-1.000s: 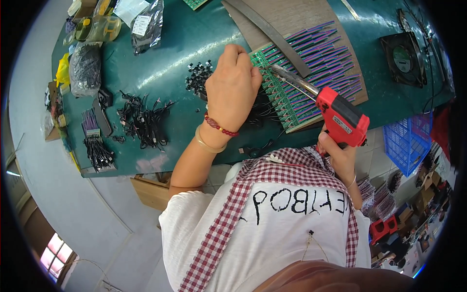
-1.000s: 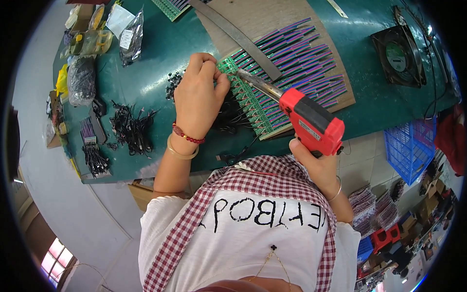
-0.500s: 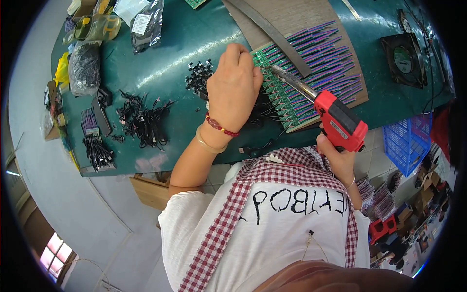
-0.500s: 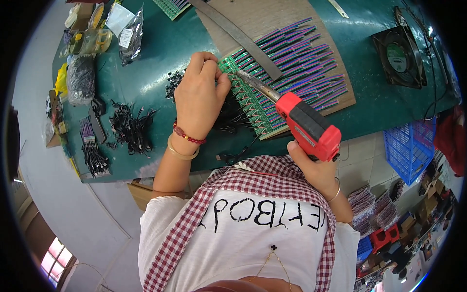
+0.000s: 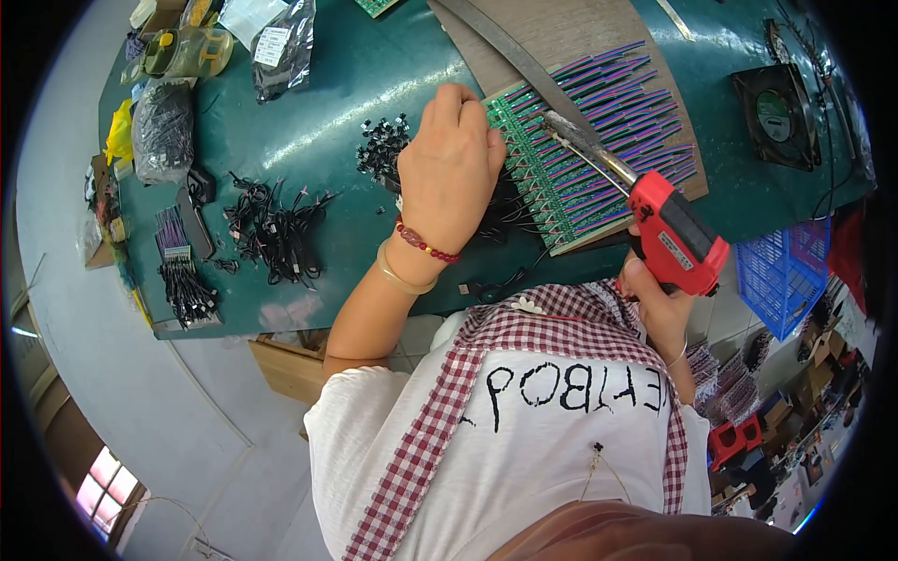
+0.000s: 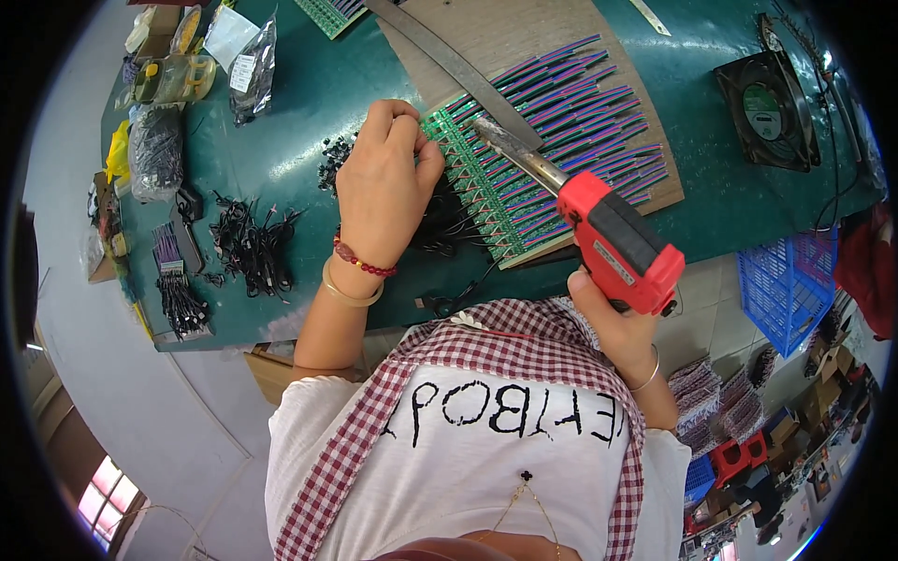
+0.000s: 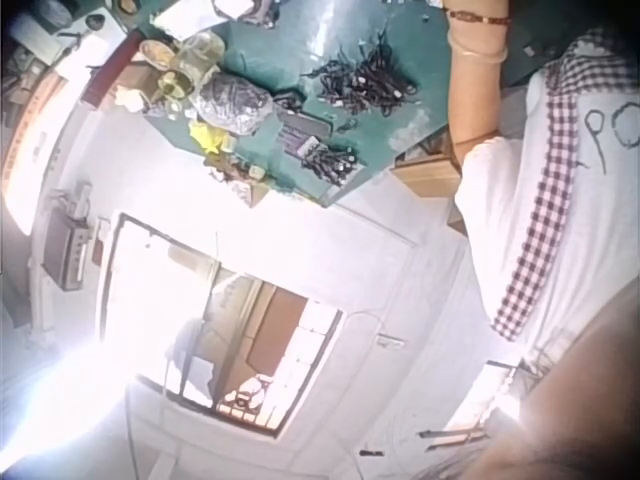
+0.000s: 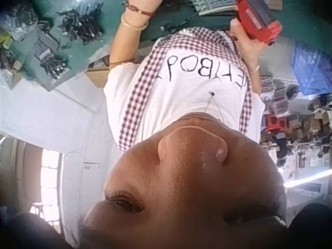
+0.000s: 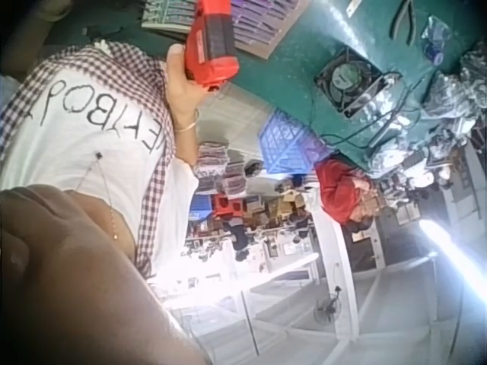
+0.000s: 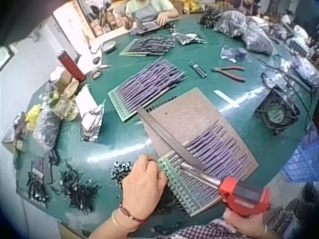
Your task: The person solders wires to electronic components, including LED strips, connectors, and circuit boards, using a soldering iron at an assembly line workbench.
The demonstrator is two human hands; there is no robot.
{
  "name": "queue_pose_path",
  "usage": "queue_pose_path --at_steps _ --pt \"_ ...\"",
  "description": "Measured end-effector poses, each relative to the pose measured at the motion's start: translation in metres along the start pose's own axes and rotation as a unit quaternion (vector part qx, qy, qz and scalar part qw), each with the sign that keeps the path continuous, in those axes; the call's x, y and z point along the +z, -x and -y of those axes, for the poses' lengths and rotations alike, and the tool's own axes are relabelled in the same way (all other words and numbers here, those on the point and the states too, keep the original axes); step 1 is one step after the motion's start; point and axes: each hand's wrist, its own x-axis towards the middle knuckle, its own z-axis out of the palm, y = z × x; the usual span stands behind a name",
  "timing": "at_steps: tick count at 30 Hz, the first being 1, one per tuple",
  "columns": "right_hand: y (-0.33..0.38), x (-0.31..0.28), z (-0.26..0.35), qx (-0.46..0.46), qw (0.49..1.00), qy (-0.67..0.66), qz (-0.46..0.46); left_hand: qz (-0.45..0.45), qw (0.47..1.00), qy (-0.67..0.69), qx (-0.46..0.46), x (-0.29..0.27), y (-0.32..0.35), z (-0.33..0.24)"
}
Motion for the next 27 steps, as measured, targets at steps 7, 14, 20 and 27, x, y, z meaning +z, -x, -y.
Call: queue_pose_path --at_steps 7,14,20,27 --pt "0.0 0.002 0.005 -0.003 1.0 -0.019 0.006 0.0 1.0 -0.004 0.002 -0.001 -0.001 -0.001" --pt "0.0 0.003 0.009 0.003 1.0 -0.024 -0.01 0.029 0.999 -0.04 0.003 -0.016 0.007 -0.004" --pt "-0.006 0.007 0.018 -0.05 0.998 -0.02 -0.042 0.012 0.995 -0.074 -0.06 -0.066 0.03 0.037" --pt "-0.017 0.009 0.03 -0.063 0.992 -0.098 -0.039 0.116 0.91 -0.32 -0.236 -0.094 0.087 0.125"
